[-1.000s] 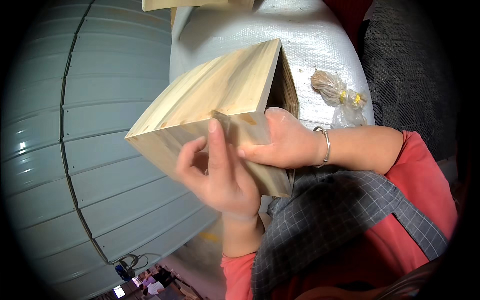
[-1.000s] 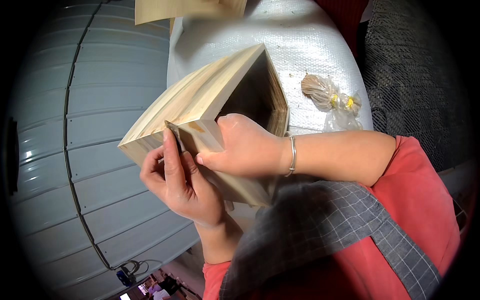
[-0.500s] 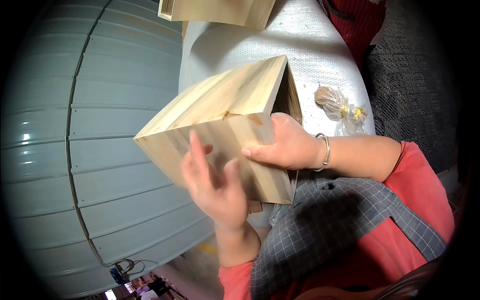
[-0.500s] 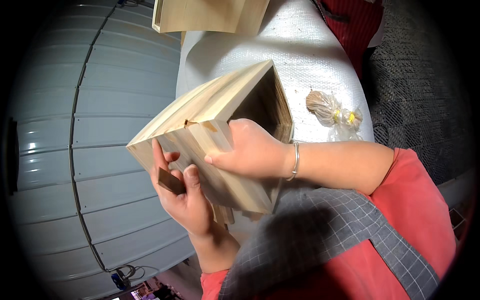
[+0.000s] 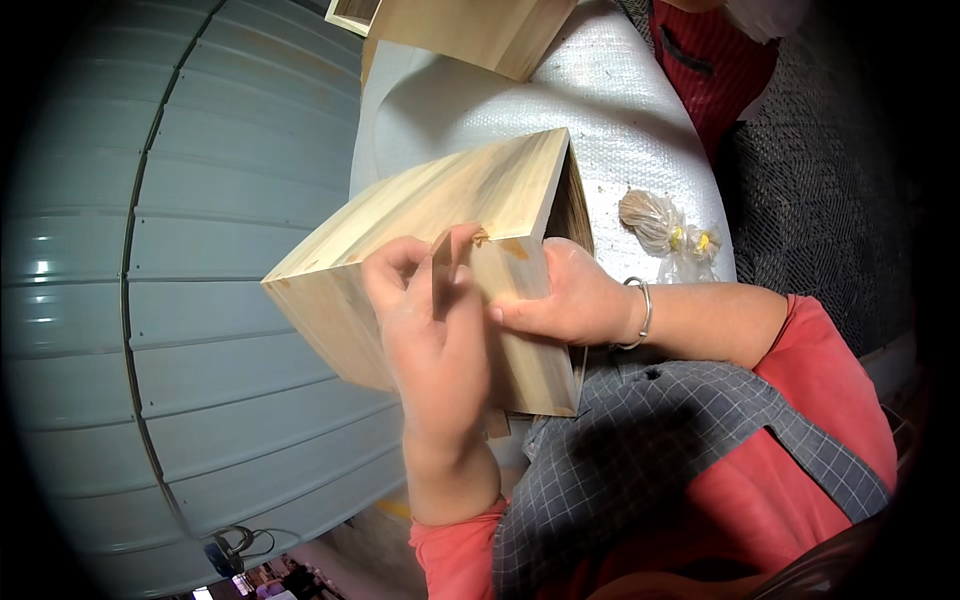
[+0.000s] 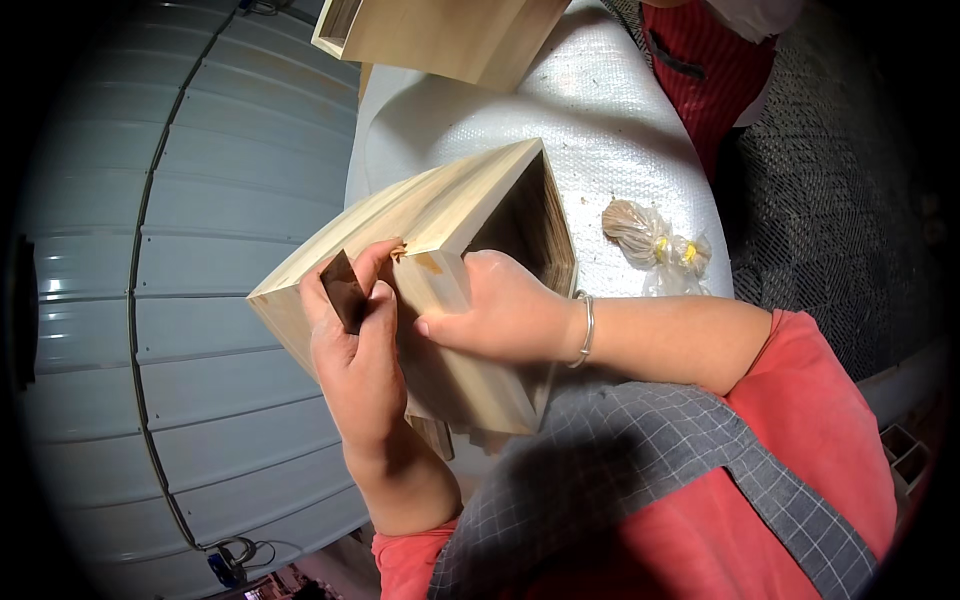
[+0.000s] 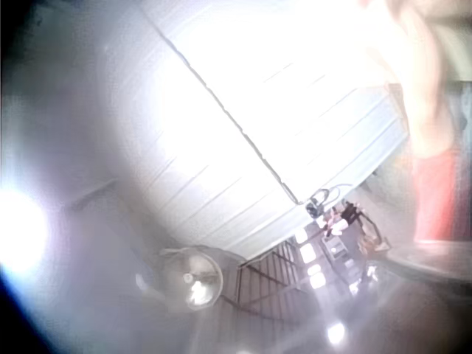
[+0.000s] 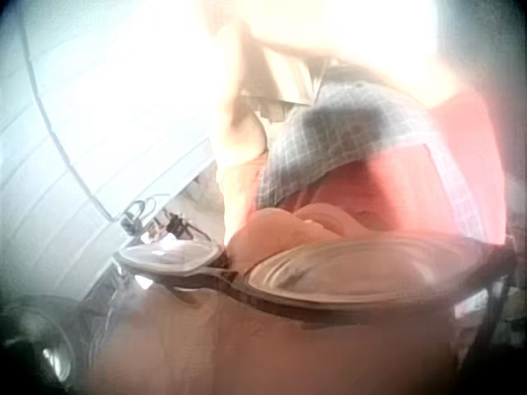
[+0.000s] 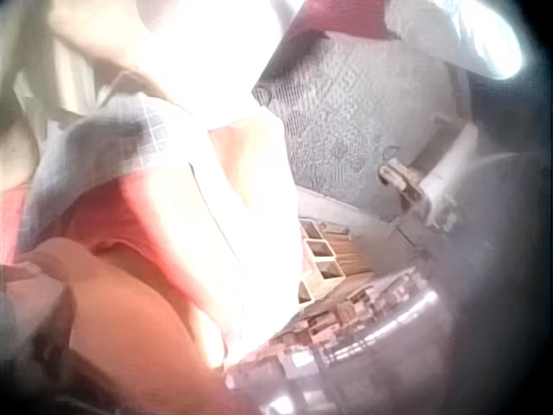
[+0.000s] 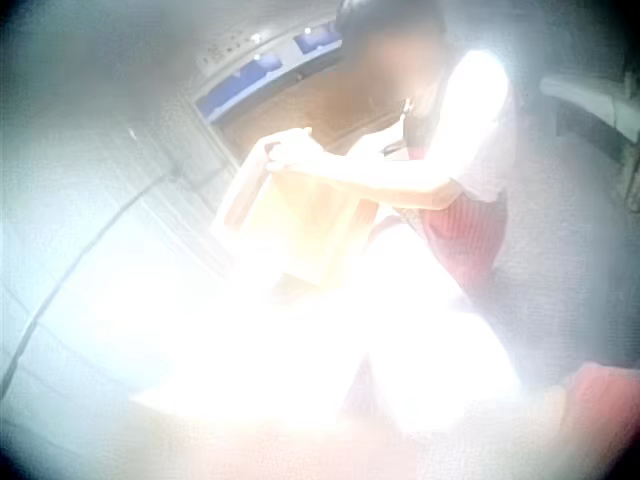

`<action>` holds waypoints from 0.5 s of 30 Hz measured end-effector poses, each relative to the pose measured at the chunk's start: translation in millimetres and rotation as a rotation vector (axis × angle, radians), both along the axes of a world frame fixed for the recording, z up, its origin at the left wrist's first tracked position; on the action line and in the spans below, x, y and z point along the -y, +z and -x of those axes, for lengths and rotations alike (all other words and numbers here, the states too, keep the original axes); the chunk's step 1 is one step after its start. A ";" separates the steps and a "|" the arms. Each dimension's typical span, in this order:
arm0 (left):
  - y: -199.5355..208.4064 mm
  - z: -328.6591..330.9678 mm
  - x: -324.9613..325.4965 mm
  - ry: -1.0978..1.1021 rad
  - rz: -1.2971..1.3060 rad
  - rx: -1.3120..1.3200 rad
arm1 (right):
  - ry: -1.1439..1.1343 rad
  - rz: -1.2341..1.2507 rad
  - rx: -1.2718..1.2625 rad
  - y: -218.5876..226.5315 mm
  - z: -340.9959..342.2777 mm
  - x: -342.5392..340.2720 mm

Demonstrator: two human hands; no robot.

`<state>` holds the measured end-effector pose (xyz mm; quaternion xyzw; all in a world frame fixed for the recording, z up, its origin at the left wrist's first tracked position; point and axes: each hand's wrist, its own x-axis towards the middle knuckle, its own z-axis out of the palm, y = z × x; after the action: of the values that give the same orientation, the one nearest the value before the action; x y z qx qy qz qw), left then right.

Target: The person assembles a wooden box by hand, fitting pre-cut panels together and rubbing the edges to smooth them. Another person in the background performs similar assembly tasks on a separate box.

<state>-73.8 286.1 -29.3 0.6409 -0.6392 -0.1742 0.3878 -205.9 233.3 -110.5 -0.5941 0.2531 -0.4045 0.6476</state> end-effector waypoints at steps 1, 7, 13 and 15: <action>-0.9 0.5 -0.1 -0.026 0.011 -0.009 | 0.013 -0.008 -0.003 2.0 1.2 -0.7; -5.7 5.1 -10.7 0.012 -0.027 -0.141 | 0.050 -0.037 -0.038 2.0 1.1 -4.0; -6.2 5.3 -16.6 -0.058 0.000 -0.149 | 0.034 0.006 0.092 -5.5 -4.8 -5.6; -2.0 -1.9 -19.4 -0.036 -0.056 -0.240 | -0.005 0.069 0.046 -8.4 -2.4 -4.5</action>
<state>-71.9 305.4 -31.4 0.6143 -0.5945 -0.2743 0.4404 -203.6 237.8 -118.9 -0.6062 0.2256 -0.4280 0.6312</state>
